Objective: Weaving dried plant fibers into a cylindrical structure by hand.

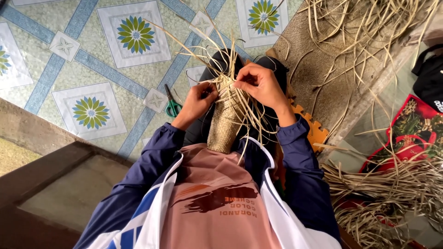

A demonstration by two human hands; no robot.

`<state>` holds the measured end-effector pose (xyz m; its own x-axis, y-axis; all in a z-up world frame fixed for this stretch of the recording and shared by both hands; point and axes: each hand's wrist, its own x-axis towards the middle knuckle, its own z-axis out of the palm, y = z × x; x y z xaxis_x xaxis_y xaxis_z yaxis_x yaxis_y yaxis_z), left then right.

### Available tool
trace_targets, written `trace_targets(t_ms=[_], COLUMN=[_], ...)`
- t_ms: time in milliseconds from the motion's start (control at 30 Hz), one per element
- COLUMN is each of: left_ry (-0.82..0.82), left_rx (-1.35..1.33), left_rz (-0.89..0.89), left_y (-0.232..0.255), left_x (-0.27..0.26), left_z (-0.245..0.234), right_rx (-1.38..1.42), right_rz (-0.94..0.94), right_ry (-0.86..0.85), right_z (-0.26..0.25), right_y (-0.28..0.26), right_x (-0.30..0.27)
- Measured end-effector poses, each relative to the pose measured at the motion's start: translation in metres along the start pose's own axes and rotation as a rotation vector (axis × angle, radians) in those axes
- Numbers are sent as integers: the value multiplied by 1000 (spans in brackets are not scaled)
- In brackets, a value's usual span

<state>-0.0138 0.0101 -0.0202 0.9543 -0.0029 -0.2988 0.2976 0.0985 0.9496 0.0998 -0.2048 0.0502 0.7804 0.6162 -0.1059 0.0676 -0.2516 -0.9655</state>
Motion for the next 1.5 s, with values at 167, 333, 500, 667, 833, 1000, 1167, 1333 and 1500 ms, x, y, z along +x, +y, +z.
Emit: trace_targets(t_ms=[167, 333, 500, 667, 833, 1000, 1167, 1333, 1500], left_ry=[14, 18, 26, 47, 67, 92, 120, 128, 121], left_rx=[40, 92, 74, 108, 135, 156, 143, 190, 196], left_rz=[-7, -42, -67, -59, -48, -84, -76, -91, -68], left_y=[-10, -23, -25, -25, -29, -34, -55, -53, -59], left_x=[1, -4, -9, -7, -6, -7, -3, -2, -1], left_z=[-4, -10, -16, -17, -19, -21, -22, -17, -20], right_rx=[4, 15, 53, 66, 63, 32, 29, -49, -62], right_rz=[143, 193, 206, 173, 159, 135, 134, 127, 125], right_ry=[29, 53, 95, 116, 125, 167, 190, 224, 181], right_z=[-8, -8, 2, 4, 3, 4, 5, 13, 14], right_y=[9, 11, 1, 0, 2, 8, 27, 33, 38], right_x=[-5, -7, -13, -16, -18, -17, -12, -7, -1])
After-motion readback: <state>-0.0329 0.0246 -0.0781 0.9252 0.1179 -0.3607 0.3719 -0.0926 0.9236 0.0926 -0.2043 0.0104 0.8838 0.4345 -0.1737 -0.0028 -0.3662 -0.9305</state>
